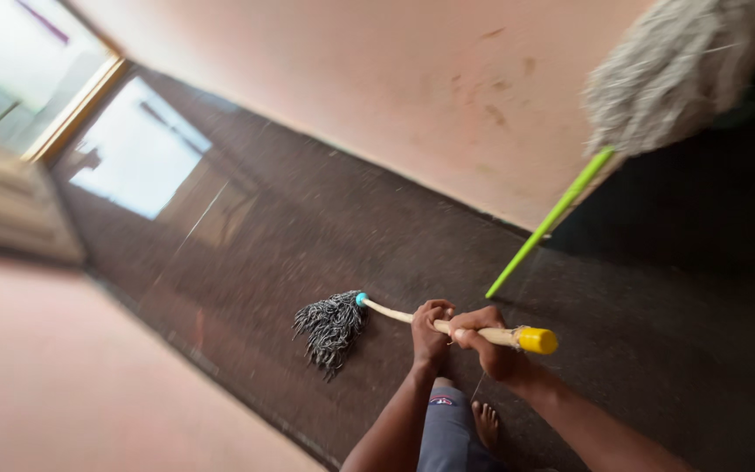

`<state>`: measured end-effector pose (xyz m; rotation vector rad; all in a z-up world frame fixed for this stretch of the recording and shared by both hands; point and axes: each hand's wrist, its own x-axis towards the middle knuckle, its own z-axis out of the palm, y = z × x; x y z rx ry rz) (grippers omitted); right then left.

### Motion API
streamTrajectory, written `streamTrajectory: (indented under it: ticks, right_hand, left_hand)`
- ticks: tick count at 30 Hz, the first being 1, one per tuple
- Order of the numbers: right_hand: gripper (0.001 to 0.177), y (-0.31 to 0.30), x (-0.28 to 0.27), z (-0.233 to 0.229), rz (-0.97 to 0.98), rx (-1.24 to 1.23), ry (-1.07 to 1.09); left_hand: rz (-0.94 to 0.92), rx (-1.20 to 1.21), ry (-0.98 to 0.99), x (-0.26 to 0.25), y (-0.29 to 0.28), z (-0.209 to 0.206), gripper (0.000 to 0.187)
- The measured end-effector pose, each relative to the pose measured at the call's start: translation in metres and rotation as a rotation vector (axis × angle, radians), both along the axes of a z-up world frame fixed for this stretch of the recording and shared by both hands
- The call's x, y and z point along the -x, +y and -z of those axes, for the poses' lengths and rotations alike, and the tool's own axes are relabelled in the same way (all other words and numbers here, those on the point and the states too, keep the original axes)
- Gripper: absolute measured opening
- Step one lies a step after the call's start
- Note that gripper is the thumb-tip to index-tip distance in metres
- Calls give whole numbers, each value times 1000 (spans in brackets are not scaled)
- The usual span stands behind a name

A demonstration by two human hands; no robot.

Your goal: The person mops the floor in several rooms using a string mop, rinsing and wringing the mop in a bucket of water periodically.

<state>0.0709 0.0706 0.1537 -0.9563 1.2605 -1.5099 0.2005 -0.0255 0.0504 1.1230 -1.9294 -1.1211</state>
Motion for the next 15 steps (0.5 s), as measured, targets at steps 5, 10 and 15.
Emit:
streamTrajectory:
  ticks: [5,10,15]
  right_hand:
    - [19,-20,49,-26,121,-39,127]
    - [23,-42,70,-35,289,-2,116]
    - [22,-69,96,-26,414,-22,280]
  left_hand:
    - [252,-32,-30,63,-39,5,8]
    - [474,-44,-39,117,-75,23,12]
    - [645,-95,53,172,-107,55,11]
